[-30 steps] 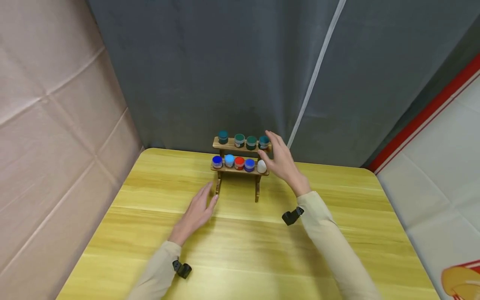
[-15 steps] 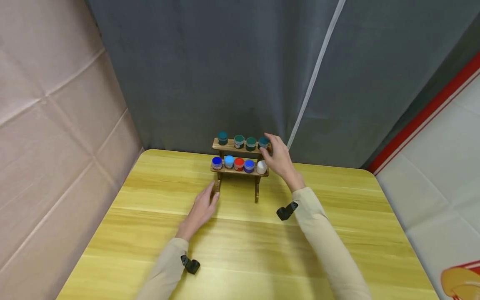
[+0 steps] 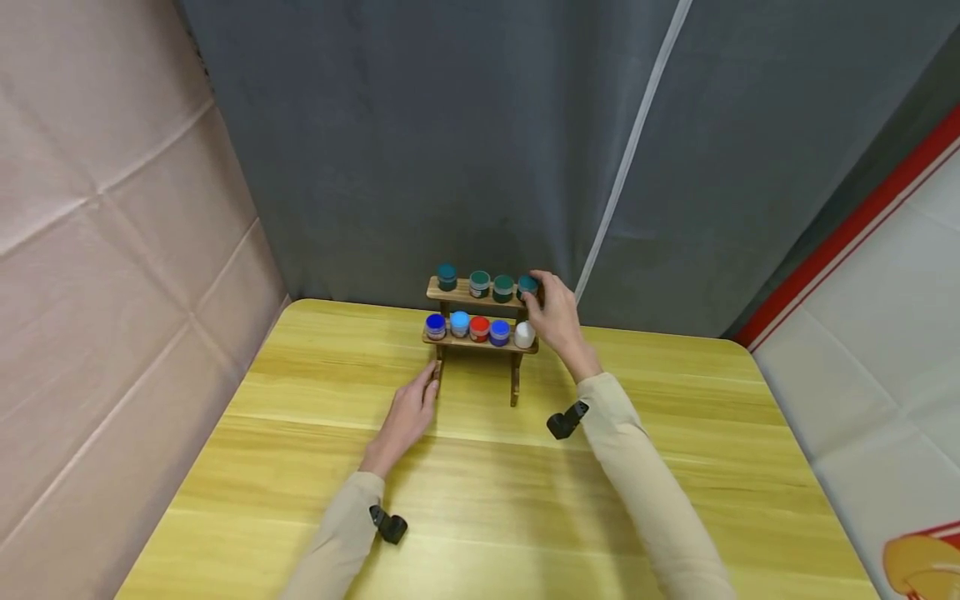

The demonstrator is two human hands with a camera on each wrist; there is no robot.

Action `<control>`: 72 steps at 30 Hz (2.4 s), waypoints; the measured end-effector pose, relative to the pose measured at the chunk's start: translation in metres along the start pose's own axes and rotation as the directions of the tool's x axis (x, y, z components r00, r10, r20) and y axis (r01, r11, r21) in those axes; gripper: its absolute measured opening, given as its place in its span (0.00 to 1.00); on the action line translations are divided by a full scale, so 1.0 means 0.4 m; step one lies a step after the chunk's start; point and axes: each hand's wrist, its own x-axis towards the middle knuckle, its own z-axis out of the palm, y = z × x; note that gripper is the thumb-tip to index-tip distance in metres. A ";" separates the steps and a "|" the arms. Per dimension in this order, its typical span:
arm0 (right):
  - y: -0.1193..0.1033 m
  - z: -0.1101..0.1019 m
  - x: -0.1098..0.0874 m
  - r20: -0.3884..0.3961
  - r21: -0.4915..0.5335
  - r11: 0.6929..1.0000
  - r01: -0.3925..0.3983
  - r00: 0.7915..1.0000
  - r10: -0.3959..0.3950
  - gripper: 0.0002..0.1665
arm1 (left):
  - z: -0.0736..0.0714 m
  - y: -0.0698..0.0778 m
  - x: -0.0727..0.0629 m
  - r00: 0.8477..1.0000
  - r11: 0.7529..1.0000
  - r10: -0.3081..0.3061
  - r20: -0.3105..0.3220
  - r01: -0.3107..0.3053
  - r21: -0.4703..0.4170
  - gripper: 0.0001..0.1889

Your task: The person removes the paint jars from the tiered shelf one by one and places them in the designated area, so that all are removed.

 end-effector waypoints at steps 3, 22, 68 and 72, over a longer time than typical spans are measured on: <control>0.001 0.001 0.000 -0.025 0.000 1.000 0.000 1.000 0.000 0.22 | 0.004 -0.002 0.004 1.000 1.000 0.005 -0.020 -0.005 -0.002 0.25; 0.027 -0.050 -0.007 -0.124 0.015 1.000 0.006 0.992 -0.004 0.21 | 0.003 -0.005 0.004 0.998 1.000 -0.005 -0.069 0.003 -0.030 0.23; 0.204 -0.008 -0.123 -0.091 0.110 0.964 -0.242 0.963 0.252 0.21 | 0.010 -0.019 0.015 0.997 0.999 -0.022 -0.077 0.018 -0.043 0.23; 0.208 0.000 -0.135 -0.083 0.112 0.960 -0.255 0.961 0.265 0.21 | 0.012 -0.019 0.015 0.997 0.999 -0.023 -0.077 0.020 -0.039 0.23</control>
